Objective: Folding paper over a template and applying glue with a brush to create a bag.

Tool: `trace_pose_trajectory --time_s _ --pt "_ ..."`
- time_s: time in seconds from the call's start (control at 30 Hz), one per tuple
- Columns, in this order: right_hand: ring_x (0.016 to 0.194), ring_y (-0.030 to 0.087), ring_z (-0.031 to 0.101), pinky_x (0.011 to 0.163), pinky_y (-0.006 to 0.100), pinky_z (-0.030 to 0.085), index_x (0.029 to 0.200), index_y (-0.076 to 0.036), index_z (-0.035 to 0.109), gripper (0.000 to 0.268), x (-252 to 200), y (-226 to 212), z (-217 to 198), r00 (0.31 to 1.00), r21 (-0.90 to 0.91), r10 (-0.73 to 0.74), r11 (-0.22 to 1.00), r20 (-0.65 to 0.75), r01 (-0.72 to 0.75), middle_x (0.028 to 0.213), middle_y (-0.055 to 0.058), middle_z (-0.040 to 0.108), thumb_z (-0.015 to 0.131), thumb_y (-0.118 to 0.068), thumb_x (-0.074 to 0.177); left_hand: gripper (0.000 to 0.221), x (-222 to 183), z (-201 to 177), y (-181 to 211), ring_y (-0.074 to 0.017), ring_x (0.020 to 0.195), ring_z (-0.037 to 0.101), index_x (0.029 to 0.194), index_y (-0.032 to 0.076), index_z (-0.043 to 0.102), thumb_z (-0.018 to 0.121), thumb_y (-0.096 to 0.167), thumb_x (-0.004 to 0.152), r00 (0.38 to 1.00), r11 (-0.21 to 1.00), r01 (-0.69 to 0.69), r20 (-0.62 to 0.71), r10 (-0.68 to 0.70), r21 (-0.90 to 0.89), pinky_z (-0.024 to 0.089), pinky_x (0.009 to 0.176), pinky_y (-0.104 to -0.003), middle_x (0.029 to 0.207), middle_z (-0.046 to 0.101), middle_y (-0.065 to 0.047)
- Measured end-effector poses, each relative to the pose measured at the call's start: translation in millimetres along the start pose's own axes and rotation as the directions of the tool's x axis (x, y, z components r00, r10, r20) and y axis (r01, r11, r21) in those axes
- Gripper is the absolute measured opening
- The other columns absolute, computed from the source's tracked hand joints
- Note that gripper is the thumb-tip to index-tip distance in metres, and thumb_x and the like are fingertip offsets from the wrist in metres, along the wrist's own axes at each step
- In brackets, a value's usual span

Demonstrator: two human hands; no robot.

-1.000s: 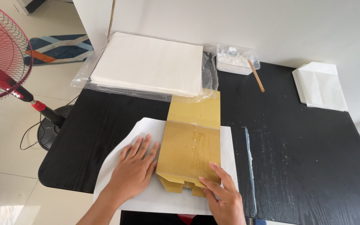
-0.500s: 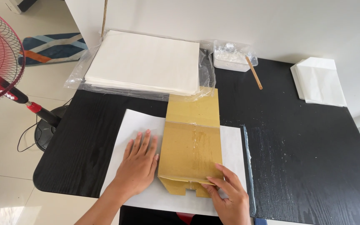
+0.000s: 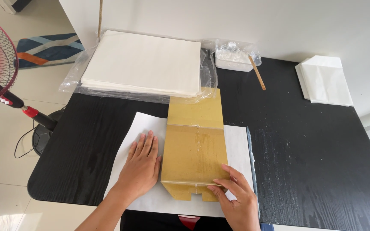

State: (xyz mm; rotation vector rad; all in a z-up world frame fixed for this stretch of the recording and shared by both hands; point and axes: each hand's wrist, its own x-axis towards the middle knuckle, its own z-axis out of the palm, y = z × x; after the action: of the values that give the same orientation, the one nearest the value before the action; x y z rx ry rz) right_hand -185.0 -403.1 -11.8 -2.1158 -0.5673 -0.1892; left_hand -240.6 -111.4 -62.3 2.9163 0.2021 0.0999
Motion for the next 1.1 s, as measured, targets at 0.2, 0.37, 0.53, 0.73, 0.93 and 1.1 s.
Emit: trace_pose_trajectory --time_s 0.2,0.37,0.53,0.73,0.93,1.1 --pt "0.109 0.015 0.073 0.095 0.029 0.061 0.091 -0.015 0.087 0.017 -4 7 5 0.999 -0.011 0.047 0.999 0.022 -0.047 0.134 0.001 0.071 0.087 -0.022 0.075 0.064 0 0 1 -0.0341 0.156 0.007 0.160 0.001 0.018 0.031 0.034 0.107 0.999 0.999 -0.023 -0.040 0.024 0.027 0.009 0.124 -0.048 0.170 0.011 -0.018" --pt "0.110 0.015 0.073 0.099 0.028 0.059 0.091 -0.014 0.086 0.018 -4 8 7 1.000 0.003 0.012 1.000 0.002 -0.012 0.133 0.002 0.070 0.087 -0.021 0.075 0.064 -1 1 0 -0.0332 0.157 0.008 0.160 0.001 0.018 0.031 0.034 0.107 0.998 0.999 -0.028 -0.062 0.031 0.041 0.009 0.124 -0.047 0.170 0.011 -0.017" --pt "0.107 0.014 0.073 0.098 0.028 0.059 0.092 -0.014 0.086 0.019 -3 10 9 1.000 -0.019 0.015 1.000 0.028 -0.014 0.135 0.001 0.069 0.086 -0.024 0.076 0.064 -1 2 0 -0.0333 0.156 0.010 0.160 0.002 0.019 0.031 0.035 0.107 0.996 0.999 -0.024 -0.084 0.027 0.035 0.011 0.124 -0.047 0.170 0.014 -0.017" --pt "0.108 0.014 0.073 0.097 0.029 0.061 0.094 -0.013 0.086 0.022 1 10 13 0.998 -0.061 0.045 0.997 0.048 -0.042 0.135 0.000 0.069 0.085 -0.026 0.076 0.063 0 3 -3 -0.0315 0.156 0.013 0.159 0.003 0.023 0.030 0.037 0.107 0.996 0.999 -0.013 -0.092 0.017 0.046 0.012 0.124 -0.045 0.169 0.017 -0.015" --pt "0.091 0.010 0.073 0.082 0.025 0.066 0.092 -0.008 0.085 0.020 10 -1 18 0.998 -0.038 0.038 0.999 0.053 -0.036 0.129 0.004 0.071 0.084 -0.022 0.077 0.062 -1 -8 0 -0.0295 0.157 0.002 0.162 0.003 0.011 0.026 0.031 0.108 1.000 0.998 -0.001 0.031 0.002 -0.062 0.005 0.124 -0.044 0.171 0.005 -0.014" --pt "0.088 0.009 0.077 0.084 0.025 0.065 0.091 -0.010 0.086 0.017 14 -5 20 0.995 -0.027 0.080 0.997 0.053 -0.079 0.130 0.003 0.071 0.084 -0.020 0.078 0.061 -2 -3 -3 -0.0300 0.157 0.004 0.161 0.002 0.014 0.027 0.027 0.107 1.000 0.997 -0.011 0.006 0.012 -0.070 0.006 0.124 -0.044 0.171 0.007 -0.014"
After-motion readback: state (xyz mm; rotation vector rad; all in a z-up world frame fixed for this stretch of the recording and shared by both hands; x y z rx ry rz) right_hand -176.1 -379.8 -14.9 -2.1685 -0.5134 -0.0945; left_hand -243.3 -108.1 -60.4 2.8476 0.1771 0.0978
